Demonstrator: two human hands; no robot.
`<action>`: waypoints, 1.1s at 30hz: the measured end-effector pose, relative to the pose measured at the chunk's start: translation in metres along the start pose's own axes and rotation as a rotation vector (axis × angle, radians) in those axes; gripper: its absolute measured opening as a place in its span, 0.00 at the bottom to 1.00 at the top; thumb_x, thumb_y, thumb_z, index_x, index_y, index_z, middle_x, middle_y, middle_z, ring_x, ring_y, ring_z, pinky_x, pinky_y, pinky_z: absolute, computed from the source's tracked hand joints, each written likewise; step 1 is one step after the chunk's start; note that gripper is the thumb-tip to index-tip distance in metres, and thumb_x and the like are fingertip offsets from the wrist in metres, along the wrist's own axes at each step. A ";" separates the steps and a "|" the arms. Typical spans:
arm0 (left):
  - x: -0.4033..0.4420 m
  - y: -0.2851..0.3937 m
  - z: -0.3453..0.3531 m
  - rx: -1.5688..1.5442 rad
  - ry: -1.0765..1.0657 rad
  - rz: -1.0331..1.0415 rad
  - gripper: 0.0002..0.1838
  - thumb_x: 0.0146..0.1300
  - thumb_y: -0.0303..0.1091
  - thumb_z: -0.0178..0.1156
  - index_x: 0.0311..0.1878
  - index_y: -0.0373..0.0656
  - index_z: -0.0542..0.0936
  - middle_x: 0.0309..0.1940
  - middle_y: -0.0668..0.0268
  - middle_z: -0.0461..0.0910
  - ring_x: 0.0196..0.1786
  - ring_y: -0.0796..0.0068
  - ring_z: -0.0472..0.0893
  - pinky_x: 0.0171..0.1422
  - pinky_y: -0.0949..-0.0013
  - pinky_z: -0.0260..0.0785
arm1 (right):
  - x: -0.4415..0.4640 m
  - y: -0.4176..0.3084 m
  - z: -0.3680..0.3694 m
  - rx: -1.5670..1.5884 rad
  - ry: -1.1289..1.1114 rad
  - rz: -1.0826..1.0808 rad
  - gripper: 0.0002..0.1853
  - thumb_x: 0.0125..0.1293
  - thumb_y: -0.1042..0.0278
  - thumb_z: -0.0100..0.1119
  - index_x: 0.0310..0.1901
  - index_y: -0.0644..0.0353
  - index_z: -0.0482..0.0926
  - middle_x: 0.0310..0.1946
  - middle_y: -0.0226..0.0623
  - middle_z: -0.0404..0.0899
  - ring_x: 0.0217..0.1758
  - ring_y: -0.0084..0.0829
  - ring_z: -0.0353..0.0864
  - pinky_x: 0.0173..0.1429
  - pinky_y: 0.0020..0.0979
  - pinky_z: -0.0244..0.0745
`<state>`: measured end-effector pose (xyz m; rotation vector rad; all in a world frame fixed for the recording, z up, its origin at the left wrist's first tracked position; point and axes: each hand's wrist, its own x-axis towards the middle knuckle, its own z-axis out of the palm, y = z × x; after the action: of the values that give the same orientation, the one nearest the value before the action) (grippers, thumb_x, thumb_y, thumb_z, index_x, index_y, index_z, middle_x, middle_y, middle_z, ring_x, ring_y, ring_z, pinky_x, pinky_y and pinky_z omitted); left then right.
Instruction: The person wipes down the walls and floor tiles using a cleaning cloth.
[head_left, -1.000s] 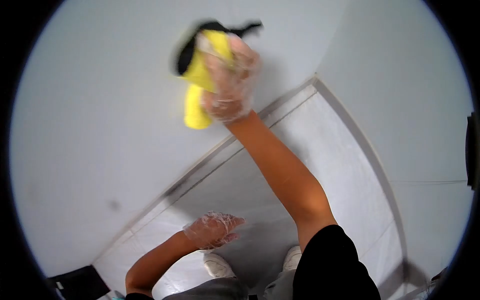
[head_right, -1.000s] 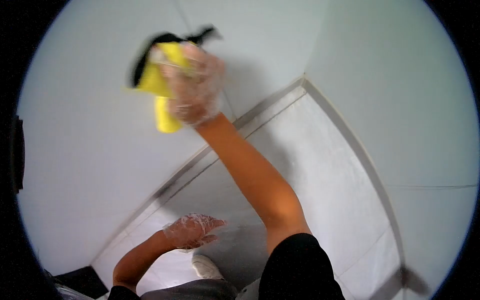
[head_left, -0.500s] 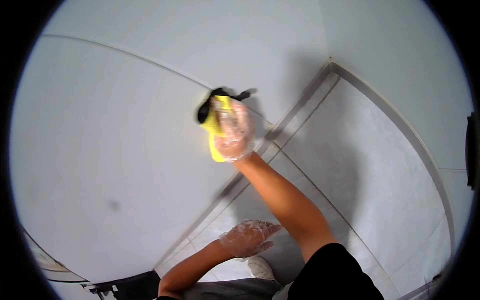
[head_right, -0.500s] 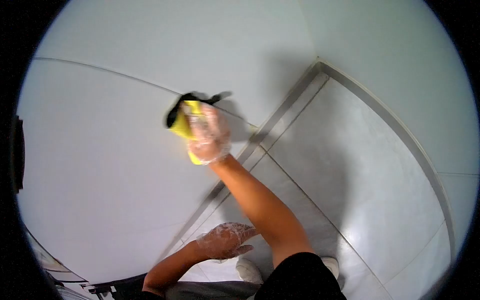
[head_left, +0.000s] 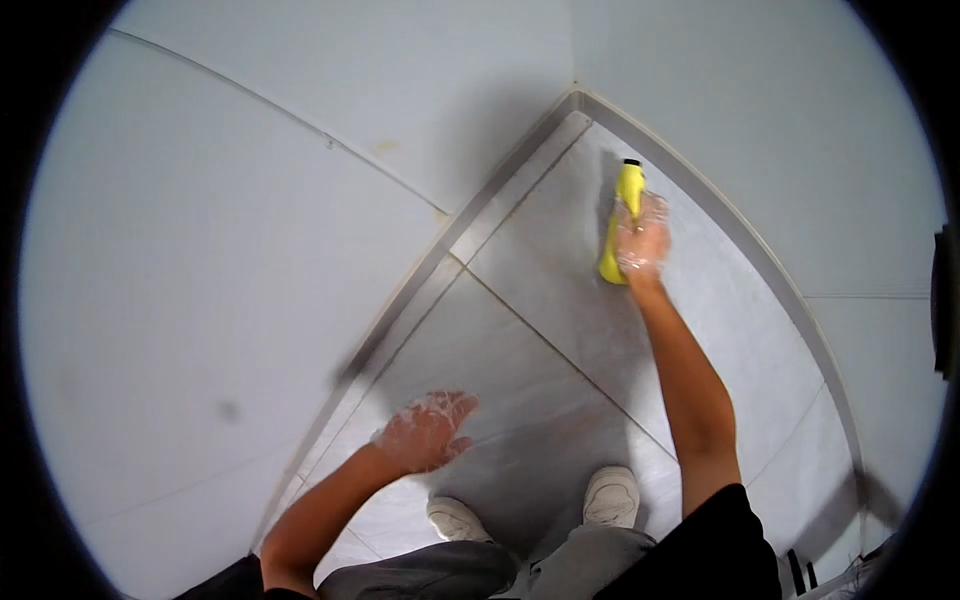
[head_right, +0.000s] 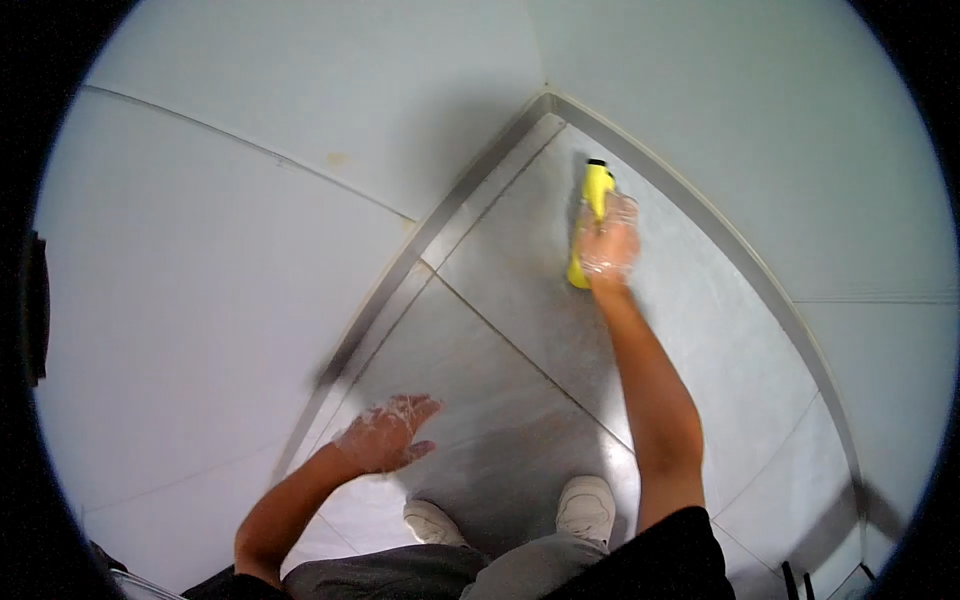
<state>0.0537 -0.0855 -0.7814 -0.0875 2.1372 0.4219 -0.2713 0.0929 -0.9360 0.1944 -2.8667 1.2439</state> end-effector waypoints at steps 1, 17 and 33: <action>0.015 -0.007 0.007 0.098 0.042 0.009 0.40 0.74 0.51 0.59 0.81 0.46 0.55 0.80 0.48 0.57 0.81 0.48 0.59 0.85 0.49 0.50 | -0.004 0.011 -0.013 -0.049 -0.003 -0.072 0.19 0.69 0.61 0.63 0.60 0.53 0.79 0.57 0.46 0.79 0.60 0.47 0.78 0.65 0.44 0.75; 0.168 -0.009 -0.042 -0.093 -0.054 -0.144 0.80 0.43 0.58 0.82 0.84 0.54 0.27 0.82 0.41 0.19 0.83 0.36 0.21 0.79 0.24 0.20 | 0.046 -0.068 0.116 -0.400 -0.357 0.056 0.26 0.75 0.64 0.49 0.72 0.58 0.68 0.52 0.53 0.82 0.56 0.48 0.83 0.55 0.45 0.81; 0.171 -0.007 -0.051 -0.124 -0.150 -0.114 0.75 0.51 0.55 0.79 0.83 0.61 0.25 0.80 0.39 0.13 0.82 0.34 0.17 0.79 0.24 0.19 | 0.094 -0.017 0.117 -0.253 -0.208 0.285 0.30 0.71 0.67 0.57 0.74 0.59 0.66 0.59 0.53 0.79 0.56 0.44 0.83 0.56 0.40 0.84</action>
<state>-0.0822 -0.0928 -0.8969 -0.2395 1.9472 0.4789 -0.3583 -0.0139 -0.9981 -0.0976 -3.2893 0.9234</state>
